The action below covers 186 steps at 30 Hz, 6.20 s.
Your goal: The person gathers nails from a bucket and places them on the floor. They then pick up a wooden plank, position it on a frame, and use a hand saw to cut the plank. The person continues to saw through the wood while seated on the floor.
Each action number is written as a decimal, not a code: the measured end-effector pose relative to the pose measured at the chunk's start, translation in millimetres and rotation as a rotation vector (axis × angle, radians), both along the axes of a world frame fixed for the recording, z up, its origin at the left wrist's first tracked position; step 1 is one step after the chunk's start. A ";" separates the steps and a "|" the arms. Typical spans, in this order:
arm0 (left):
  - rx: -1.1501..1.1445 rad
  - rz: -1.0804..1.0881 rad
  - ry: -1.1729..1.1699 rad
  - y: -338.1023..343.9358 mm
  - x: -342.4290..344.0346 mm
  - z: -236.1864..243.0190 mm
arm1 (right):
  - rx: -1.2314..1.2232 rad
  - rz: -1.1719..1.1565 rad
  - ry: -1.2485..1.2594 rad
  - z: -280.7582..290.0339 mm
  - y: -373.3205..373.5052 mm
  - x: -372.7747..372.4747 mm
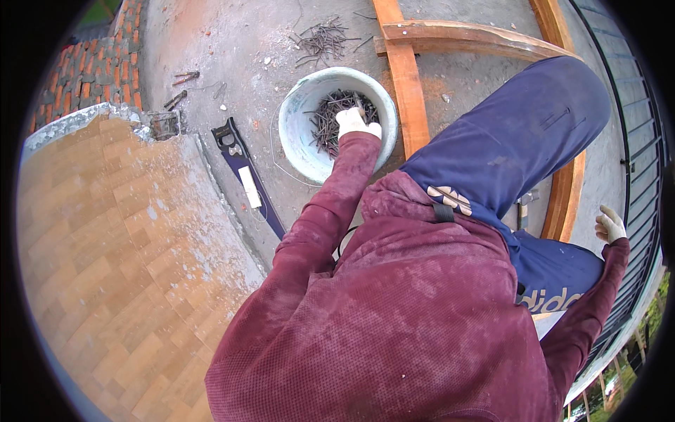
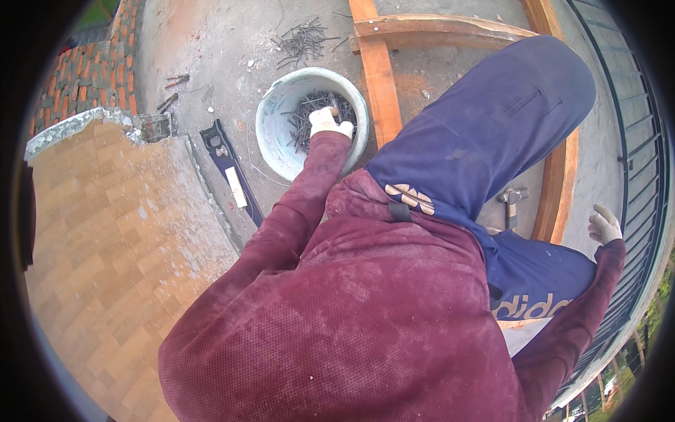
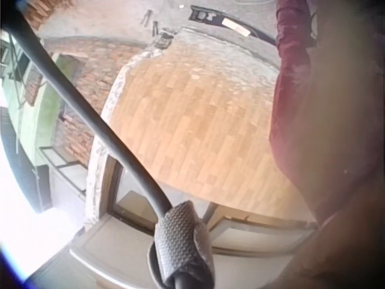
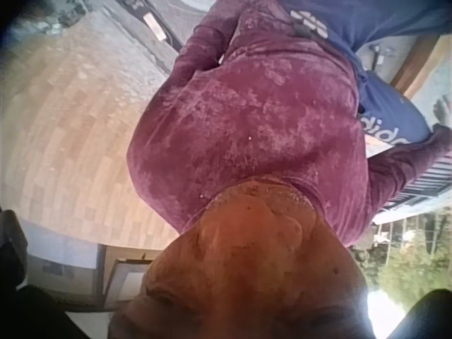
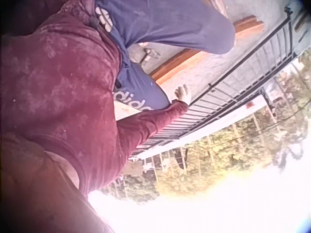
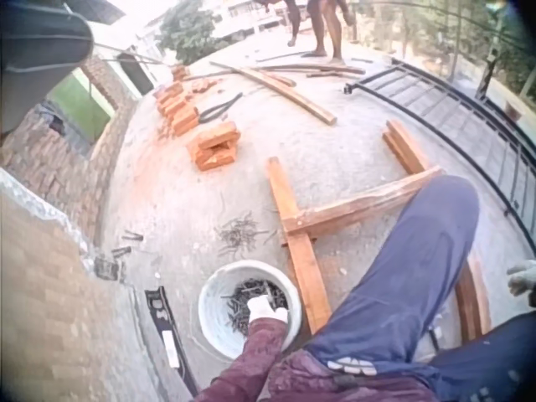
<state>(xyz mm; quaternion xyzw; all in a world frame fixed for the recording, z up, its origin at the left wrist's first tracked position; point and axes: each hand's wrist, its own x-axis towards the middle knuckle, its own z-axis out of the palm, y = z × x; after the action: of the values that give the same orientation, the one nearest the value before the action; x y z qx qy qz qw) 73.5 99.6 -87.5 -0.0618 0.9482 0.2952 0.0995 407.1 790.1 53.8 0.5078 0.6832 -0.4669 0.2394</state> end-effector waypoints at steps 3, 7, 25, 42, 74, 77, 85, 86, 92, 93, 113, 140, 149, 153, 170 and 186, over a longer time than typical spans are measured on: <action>-0.005 0.020 0.110 10.3 27.3 -21.6 | 0.000 0.002 -0.013 0.1 -6.9 -13.5; 0.250 -0.430 -0.081 -19.3 38.2 6.3 | -0.014 0.018 -0.053 -3.0 -0.6 -8.5; -0.388 -0.207 -0.187 -104.3 -39.8 -1.7 | 0.000 0.036 -0.056 1.8 -2.6 -5.9; 0.652 -0.038 -0.684 -100.9 2.2 -0.8 | -0.061 0.004 -0.018 -0.3 5.0 -0.9; 0.755 0.260 -0.007 -118.7 -189.3 83.1 | 0.052 0.067 -0.080 6.0 -14.2 -19.7; 0.554 0.103 -0.049 -130.3 -199.7 84.5 | 0.039 0.059 -0.079 7.0 -8.0 -11.1; 0.347 0.193 -0.204 -118.7 -107.5 55.1 | 0.044 0.022 -0.110 8.7 -15.7 -5.0; 0.432 0.182 -0.264 -109.9 -103.7 56.5 | 0.041 0.009 -0.103 9.3 -14.8 -4.2; -0.388 -0.244 0.047 -102.5 -69.0 6.8 | 0.033 0.033 -0.069 8.9 -9.7 -9.0; -0.414 -0.215 0.017 -97.1 -68.0 4.0 | 0.041 0.040 -0.073 9.0 -10.7 -7.3; -0.492 -0.209 -0.300 -83.2 -80.3 29.4 | 0.018 0.034 0.003 5.9 -1.8 8.4; 0.691 0.023 -0.483 -158.4 -59.4 149.7 | 0.012 0.082 -0.034 7.3 -10.4 -23.0; 0.781 -0.002 -0.546 -173.4 -47.3 137.1 | 0.026 0.075 -0.055 7.4 -10.1 -19.2; 0.744 -0.005 -0.604 -184.6 -57.4 131.6 | 0.002 0.046 -0.019 -0.2 -3.6 -17.7; -0.110 0.220 -0.064 -335.8 -64.8 88.7 | 0.033 0.045 -0.049 4.9 -12.8 -22.7; -0.192 -0.149 -0.300 -115.3 -42.0 6.5 | 0.031 0.041 -0.066 6.7 -12.0 -11.6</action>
<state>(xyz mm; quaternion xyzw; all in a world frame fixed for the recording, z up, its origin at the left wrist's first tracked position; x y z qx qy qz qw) 31.6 -15.7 -81.0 -0.0439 0.9485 0.1828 0.2549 395.4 778.2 60.5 0.5124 0.6924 -0.4342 0.2636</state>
